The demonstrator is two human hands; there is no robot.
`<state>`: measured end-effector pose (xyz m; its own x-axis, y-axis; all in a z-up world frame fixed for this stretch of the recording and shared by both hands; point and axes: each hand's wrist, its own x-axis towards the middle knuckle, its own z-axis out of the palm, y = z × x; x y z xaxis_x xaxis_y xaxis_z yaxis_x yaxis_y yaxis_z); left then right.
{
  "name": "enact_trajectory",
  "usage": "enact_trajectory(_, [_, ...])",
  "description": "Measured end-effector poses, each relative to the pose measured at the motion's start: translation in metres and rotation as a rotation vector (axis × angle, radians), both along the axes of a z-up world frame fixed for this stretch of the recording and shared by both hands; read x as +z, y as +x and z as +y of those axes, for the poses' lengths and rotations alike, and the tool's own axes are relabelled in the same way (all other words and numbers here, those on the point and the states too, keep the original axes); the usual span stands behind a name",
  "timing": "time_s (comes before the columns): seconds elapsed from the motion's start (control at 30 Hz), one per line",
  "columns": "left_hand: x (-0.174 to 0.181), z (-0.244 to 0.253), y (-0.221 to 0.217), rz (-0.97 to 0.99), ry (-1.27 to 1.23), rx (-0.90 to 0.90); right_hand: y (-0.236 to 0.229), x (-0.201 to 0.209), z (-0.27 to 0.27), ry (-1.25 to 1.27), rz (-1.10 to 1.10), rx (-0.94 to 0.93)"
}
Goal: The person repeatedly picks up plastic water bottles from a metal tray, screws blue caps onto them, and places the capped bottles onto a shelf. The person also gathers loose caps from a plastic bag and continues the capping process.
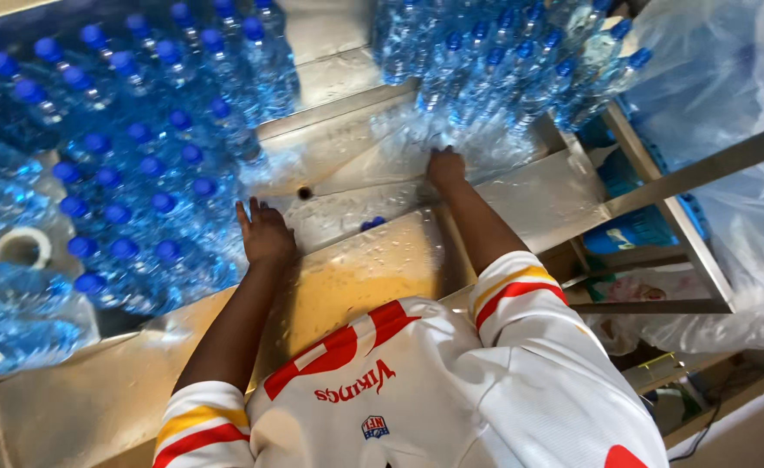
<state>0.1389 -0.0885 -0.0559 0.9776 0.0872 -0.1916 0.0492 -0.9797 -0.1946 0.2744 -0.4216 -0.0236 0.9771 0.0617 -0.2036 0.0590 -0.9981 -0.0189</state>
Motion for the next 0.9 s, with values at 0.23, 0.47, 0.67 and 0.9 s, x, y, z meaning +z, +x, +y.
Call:
enact_trajectory(0.23, [0.021,-0.088,0.017,-0.079,-0.276,-0.189,0.010,-0.014,-0.075,0.289,0.063,-0.012])
enact_trajectory(0.47, [0.019,-0.115,0.026,-0.120,-0.402,-0.215,0.051,0.094,-0.239,0.275,-0.979,-0.193])
enact_trajectory(0.67, [0.012,-0.130,0.020,0.015,-0.442,-0.146,0.087,0.178,-0.292,0.011,-0.122,-0.370])
enact_trajectory(0.9, [0.022,-0.139,0.018,-0.010,-0.504,-0.178,0.089,0.152,-0.309,0.052,-0.360,-0.173])
